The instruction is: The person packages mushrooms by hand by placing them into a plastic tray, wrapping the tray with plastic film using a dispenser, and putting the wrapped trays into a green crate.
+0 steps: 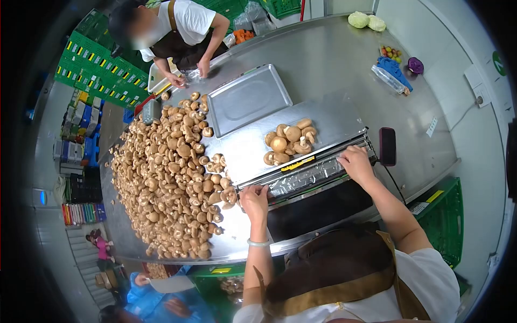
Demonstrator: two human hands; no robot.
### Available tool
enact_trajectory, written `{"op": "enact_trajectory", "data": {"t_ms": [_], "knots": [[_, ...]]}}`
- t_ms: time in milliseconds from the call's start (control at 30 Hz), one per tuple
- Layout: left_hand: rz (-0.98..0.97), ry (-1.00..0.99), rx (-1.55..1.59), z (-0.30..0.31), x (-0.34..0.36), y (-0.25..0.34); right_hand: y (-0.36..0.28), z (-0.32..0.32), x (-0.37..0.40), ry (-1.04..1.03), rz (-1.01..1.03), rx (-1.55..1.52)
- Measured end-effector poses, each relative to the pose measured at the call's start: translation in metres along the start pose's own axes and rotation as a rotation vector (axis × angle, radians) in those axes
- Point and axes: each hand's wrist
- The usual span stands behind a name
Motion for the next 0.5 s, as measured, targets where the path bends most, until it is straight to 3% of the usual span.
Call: {"op": "enact_trajectory", "data": {"t_ms": [67, 167, 233, 300, 367, 400, 433, 500], "knots": [[-0.014, -0.019, -0.041, 0.009, 0.0, 0.006, 0.001, -0.001, -0.006, -0.078, 0.018, -0.148], [-0.095, 0.038, -0.156, 0.025, 0.001, 0.005, 0.005, 0.028, -0.011, -0.278, -0.049, -0.135], [-0.141, 0.067, -0.206, 0.025, 0.005, 0.001, 0.004, 0.027, -0.009, -0.233, 0.051, -0.106], [-0.102, -0.112, -0.029, 0.014, 0.002, 0.0, 0.001, 0.019, -0.013, -0.204, 0.099, -0.096], [-0.05, -0.112, 0.144, 0.004, -0.003, -0.003, 0.005, 0.028, -0.018, -0.382, -0.071, -0.322], [0.192, -0.251, 0.334, 0.017, -0.008, 0.002, 0.011, 0.033, -0.02, -0.467, -0.158, -0.434], [0.281, -0.413, 0.638, 0.033, -0.018, -0.008, 0.018, 0.039, -0.022, -0.542, -0.119, -0.75], [0.285, -0.53, 1.031, 0.077, -0.038, 0.001, 0.015, 0.066, -0.02, -0.569, -0.147, -1.105]]}}
Point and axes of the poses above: each hand's wrist, its own x-axis away from the middle knuckle, its own z-axis out of the back of the hand, y = z × x, and after that the axes turned 4 degrees about -z, right-handed
